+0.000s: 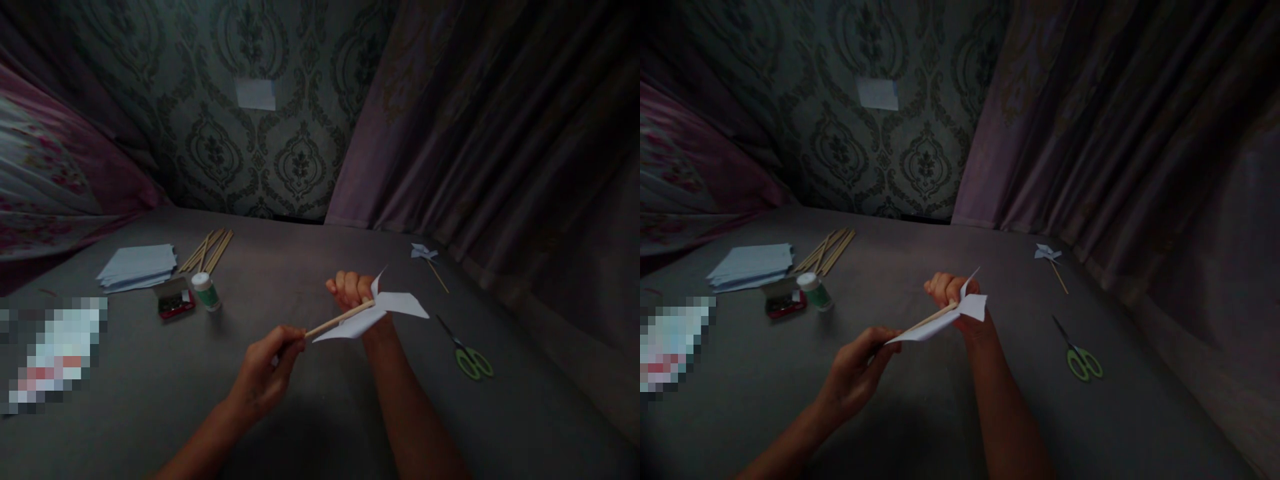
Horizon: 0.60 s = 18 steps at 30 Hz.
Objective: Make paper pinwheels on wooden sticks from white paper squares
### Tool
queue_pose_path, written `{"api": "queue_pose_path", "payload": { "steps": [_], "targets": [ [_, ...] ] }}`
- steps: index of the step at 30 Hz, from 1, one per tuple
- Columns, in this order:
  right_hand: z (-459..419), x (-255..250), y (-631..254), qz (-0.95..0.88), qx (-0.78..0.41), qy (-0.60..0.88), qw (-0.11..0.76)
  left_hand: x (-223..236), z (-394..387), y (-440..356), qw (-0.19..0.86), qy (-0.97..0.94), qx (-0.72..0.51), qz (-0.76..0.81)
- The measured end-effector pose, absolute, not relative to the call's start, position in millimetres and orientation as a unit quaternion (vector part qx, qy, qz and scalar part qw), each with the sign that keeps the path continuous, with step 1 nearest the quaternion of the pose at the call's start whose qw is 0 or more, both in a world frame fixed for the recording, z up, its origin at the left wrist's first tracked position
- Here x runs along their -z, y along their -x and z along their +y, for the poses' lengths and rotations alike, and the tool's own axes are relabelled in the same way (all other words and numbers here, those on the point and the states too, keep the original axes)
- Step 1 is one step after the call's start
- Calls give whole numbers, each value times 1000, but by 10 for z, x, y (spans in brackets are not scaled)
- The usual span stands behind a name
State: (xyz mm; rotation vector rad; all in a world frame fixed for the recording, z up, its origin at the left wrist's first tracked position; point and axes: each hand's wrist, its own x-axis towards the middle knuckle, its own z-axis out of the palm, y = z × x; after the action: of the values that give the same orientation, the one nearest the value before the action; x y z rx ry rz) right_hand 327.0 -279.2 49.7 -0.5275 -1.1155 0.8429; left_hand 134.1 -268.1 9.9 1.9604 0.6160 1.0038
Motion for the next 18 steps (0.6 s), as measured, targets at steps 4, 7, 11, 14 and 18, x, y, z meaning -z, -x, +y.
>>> {"api": "queue_pose_path", "payload": {
  "steps": [4,7,11,14,18],
  "targets": [
    [-2812,-516,-3285,-526,-369,241,727,-95,-2713,-1334,497,-755,-360,229],
    [-2832,-534,-3286,-546,-366,214,723,-150,-2724,-1332,538,-737,-342,222],
    [-2842,-549,-3273,-557,-375,164,723,-195,-2723,-1342,570,-720,-330,219],
    [-2790,-525,-3254,-505,-402,223,730,-166,-2709,-1376,585,-688,-351,248],
    [-2655,-439,-3228,-364,-432,344,750,-85,-2645,-1452,644,-608,-359,295]
  ]
}}
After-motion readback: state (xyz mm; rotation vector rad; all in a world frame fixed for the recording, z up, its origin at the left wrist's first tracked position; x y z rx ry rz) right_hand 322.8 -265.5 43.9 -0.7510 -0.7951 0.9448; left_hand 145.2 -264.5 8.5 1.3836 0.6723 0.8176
